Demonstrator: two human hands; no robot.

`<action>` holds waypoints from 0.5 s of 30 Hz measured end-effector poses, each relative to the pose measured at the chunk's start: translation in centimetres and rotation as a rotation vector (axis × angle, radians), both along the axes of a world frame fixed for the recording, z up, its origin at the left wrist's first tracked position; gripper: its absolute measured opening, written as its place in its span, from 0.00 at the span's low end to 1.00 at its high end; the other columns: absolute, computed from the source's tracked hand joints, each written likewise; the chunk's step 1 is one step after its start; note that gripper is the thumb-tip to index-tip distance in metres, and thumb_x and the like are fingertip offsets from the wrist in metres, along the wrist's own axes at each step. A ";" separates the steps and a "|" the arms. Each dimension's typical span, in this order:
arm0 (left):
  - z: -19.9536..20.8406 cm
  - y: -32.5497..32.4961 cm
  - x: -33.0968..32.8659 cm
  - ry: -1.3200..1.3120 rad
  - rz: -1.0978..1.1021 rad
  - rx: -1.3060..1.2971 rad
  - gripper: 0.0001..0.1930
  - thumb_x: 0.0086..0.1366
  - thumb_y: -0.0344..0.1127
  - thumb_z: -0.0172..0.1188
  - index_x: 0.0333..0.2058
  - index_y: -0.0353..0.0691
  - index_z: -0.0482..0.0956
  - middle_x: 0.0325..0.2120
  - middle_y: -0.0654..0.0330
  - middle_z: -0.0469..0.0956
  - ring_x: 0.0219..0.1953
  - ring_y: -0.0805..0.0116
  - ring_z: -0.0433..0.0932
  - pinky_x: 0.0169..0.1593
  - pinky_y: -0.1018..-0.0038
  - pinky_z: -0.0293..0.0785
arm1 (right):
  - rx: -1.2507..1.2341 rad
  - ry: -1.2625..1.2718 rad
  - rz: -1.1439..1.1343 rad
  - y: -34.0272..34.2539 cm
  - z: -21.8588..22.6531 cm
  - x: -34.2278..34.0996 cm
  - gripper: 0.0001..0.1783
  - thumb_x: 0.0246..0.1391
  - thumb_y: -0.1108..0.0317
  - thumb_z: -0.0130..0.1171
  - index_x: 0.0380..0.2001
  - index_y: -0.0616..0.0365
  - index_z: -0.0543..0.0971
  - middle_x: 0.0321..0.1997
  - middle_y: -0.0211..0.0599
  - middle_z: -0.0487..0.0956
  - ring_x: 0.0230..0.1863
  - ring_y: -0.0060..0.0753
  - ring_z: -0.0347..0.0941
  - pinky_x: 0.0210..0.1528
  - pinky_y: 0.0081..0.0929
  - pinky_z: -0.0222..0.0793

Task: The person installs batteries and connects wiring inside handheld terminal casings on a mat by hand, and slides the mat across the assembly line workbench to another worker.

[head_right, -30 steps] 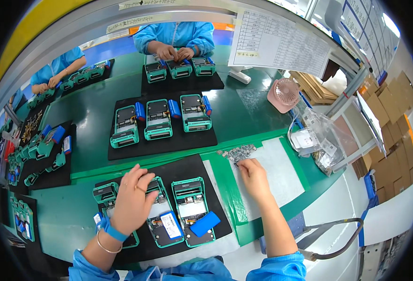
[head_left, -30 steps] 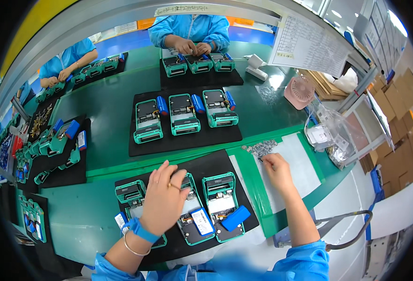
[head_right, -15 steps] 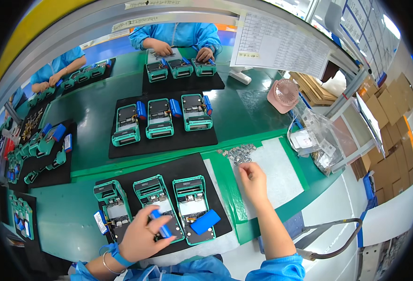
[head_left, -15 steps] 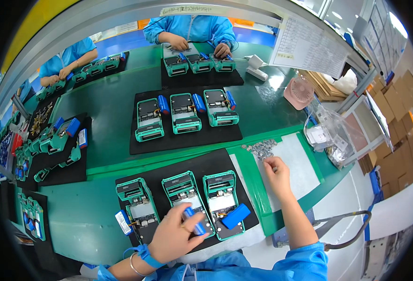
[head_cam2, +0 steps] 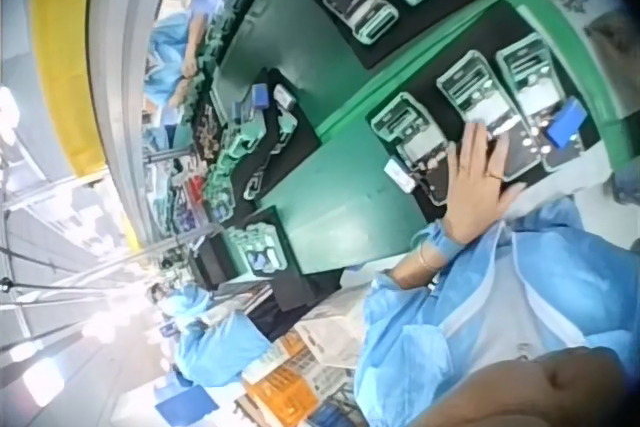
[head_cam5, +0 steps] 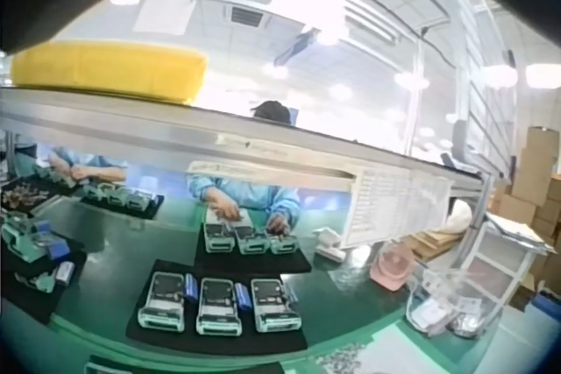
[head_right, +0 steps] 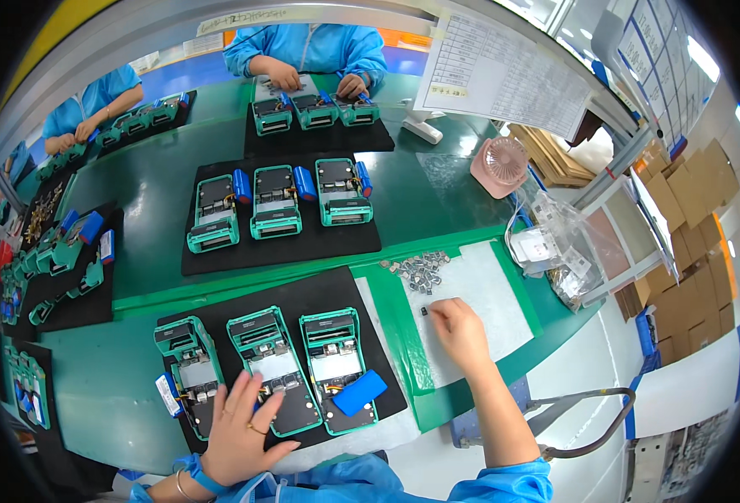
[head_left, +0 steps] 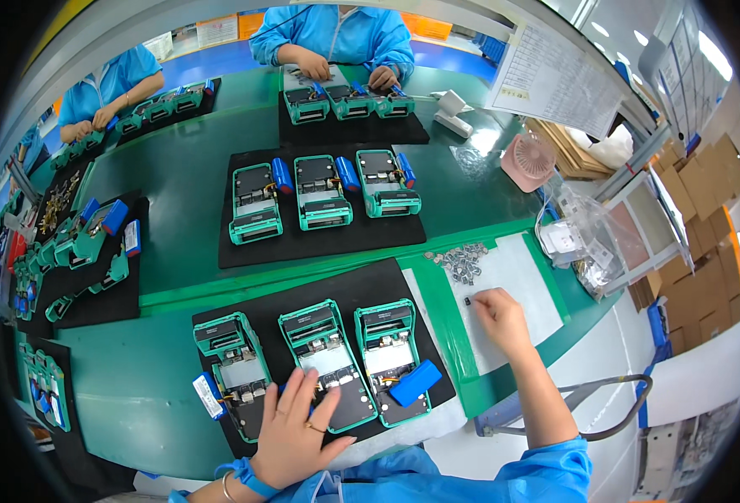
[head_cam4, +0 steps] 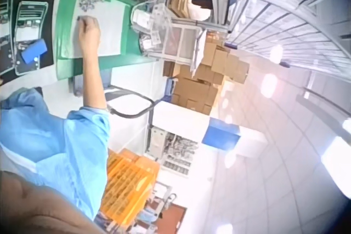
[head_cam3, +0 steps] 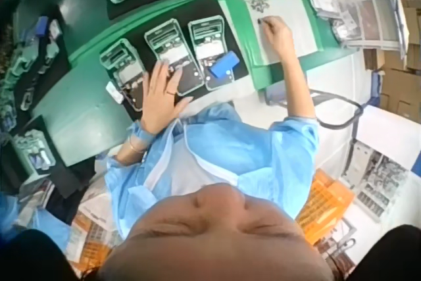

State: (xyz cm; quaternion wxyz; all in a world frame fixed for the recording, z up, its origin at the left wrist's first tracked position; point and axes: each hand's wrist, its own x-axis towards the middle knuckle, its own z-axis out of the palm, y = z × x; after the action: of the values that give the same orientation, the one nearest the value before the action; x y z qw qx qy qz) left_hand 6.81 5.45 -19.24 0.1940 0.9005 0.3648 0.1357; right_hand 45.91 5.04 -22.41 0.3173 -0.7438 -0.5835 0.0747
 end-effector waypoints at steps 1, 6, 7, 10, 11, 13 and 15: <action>0.0 -0.1 0.3 0.004 -0.021 0.012 0.34 0.52 0.54 0.68 0.56 0.45 0.74 0.61 0.43 0.63 0.67 0.46 0.58 0.60 0.39 0.56 | -0.003 0.002 0.007 0.1 0.2 -0.1 0.08 0.53 0.66 0.60 0.25 0.59 0.77 0.32 0.42 0.79 0.32 0.46 0.77 0.32 0.41 0.72; 0.0 -0.1 0.7 0.077 -0.003 0.117 0.30 0.52 0.51 0.67 0.54 0.49 0.77 0.56 0.52 0.69 0.61 0.53 0.65 0.61 0.44 0.58 | -0.105 -0.644 0.337 1.5 1.3 0.1 0.05 0.49 0.69 0.59 0.25 0.58 0.75 0.28 0.39 0.77 0.31 0.42 0.77 0.32 0.37 0.76; -0.2 0.2 0.9 0.060 -0.009 0.117 0.31 0.52 0.51 0.67 0.55 0.49 0.76 0.55 0.53 0.70 0.61 0.53 0.66 0.61 0.45 0.59 | -0.121 -0.715 0.369 1.6 1.6 0.3 0.03 0.45 0.72 0.58 0.24 0.56 0.73 0.25 0.38 0.75 0.30 0.41 0.77 0.30 0.35 0.76; -0.4 0.4 1.0 0.007 -0.013 0.100 0.30 0.54 0.51 0.66 0.57 0.51 0.75 0.54 0.55 0.71 0.60 0.55 0.67 0.61 0.50 0.61 | -0.192 -0.854 0.418 1.9 2.4 0.6 0.05 0.38 0.75 0.57 0.21 0.56 0.71 0.23 0.38 0.75 0.29 0.41 0.77 0.29 0.35 0.76; -0.4 0.3 0.8 -0.010 -0.013 0.098 0.30 0.55 0.51 0.66 0.57 0.51 0.75 0.54 0.55 0.71 0.60 0.55 0.68 0.61 0.50 0.61 | -0.182 -0.852 0.442 2.1 2.4 0.5 0.05 0.38 0.75 0.57 0.21 0.56 0.71 0.23 0.38 0.75 0.29 0.41 0.77 0.29 0.35 0.76; -0.6 0.2 0.6 -0.014 0.002 0.095 0.30 0.56 0.51 0.65 0.57 0.50 0.75 0.54 0.56 0.71 0.60 0.56 0.68 0.62 0.51 0.60 | -0.269 -0.887 0.398 2.3 2.8 0.6 0.06 0.39 0.75 0.58 0.19 0.56 0.70 0.22 0.38 0.75 0.28 0.41 0.77 0.28 0.35 0.75; -0.8 0.1 0.4 -0.034 0.008 0.098 0.29 0.56 0.52 0.65 0.56 0.50 0.76 0.54 0.56 0.71 0.60 0.57 0.68 0.62 0.52 0.60 | -0.166 -0.788 0.402 2.9 4.8 -2.0 0.05 0.40 0.74 0.58 0.19 0.56 0.72 0.21 0.38 0.74 0.27 0.40 0.77 0.28 0.34 0.75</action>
State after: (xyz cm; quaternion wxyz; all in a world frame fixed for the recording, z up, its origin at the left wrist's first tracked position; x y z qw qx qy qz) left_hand 7.16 5.57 -20.05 0.1552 0.9050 0.3580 0.1693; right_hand 43.92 7.95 -17.60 -0.0107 -0.6101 -0.7849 -0.1076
